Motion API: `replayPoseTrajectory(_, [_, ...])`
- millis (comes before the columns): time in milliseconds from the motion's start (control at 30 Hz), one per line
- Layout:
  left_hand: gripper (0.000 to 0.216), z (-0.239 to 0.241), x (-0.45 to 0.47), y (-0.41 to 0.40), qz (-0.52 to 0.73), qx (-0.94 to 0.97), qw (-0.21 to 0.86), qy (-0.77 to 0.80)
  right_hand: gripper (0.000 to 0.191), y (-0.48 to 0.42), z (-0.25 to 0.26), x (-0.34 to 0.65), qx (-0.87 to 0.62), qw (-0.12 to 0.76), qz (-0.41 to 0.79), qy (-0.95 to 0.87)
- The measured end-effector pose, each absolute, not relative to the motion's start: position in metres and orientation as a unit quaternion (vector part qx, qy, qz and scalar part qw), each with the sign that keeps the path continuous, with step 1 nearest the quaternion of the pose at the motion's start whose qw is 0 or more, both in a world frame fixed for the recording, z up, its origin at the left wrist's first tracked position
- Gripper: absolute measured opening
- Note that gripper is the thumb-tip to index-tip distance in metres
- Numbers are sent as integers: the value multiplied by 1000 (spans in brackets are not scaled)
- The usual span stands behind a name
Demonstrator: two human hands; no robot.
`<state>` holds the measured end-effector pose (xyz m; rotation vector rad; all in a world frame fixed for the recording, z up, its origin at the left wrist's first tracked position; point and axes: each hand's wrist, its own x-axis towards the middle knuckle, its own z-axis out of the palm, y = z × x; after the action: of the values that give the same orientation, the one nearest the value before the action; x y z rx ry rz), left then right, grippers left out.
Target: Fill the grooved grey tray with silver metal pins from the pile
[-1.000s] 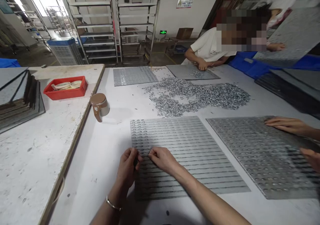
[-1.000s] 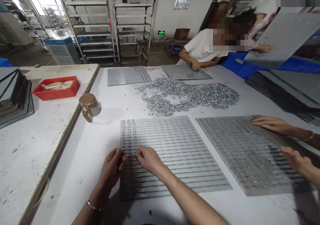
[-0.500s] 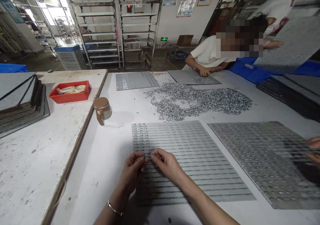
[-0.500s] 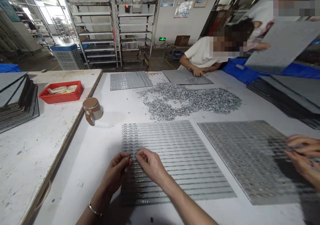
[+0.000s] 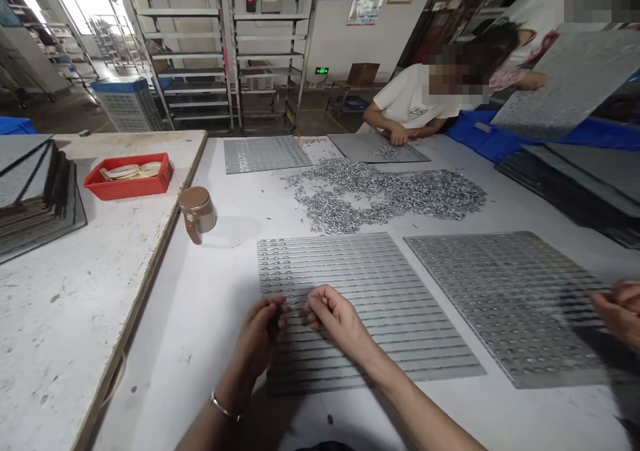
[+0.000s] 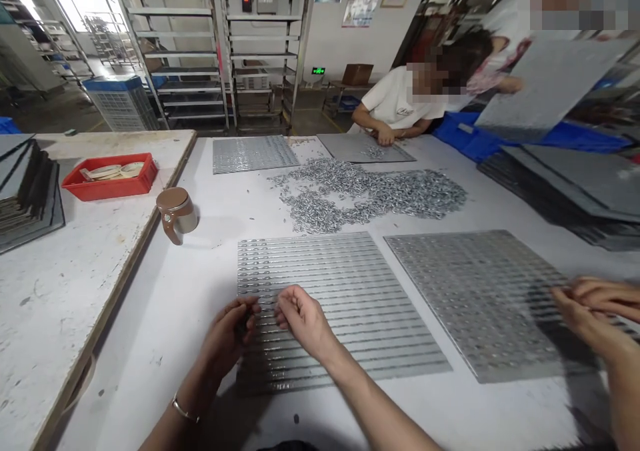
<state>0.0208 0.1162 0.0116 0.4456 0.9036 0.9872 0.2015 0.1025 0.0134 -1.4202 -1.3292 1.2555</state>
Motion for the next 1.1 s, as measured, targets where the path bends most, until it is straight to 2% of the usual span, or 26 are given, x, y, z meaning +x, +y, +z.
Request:
replayPoseTrajectory(100, [46, 15, 12, 123, 491, 197, 734, 425, 23, 106, 1, 206, -565, 318, 416, -638])
replayPoseTrajectory(200, [43, 18, 10, 124, 501, 209, 719, 434, 13, 106, -10, 203, -564, 277, 346, -696])
replayPoseTrajectory(567, [46, 12, 13, 123, 446, 246, 748, 425, 10, 122, -7, 189, -637, 179, 313, -681])
replayPoseTrajectory(633, [49, 13, 14, 121, 440, 252, 759, 408, 9, 122, -5, 192, -637, 196, 316, -675])
replayPoseTrajectory(700, [45, 13, 16, 120, 429, 263, 768, 395, 6, 117, -2, 196, -633, 252, 329, -654])
replayPoseTrajectory(833, [36, 9, 21, 114, 398, 291, 788, 370, 25, 98, 14, 200, -590, 354, 417, -594])
replayPoseTrajectory(933, [37, 6, 27, 108, 376, 300, 806, 346, 30, 84, 26, 196, -554, 394, 467, -566])
replayPoseTrajectory(1100, [44, 7, 32, 105, 350, 274, 825, 349, 33, 82, 28, 193, -547, 425, 480, -539])
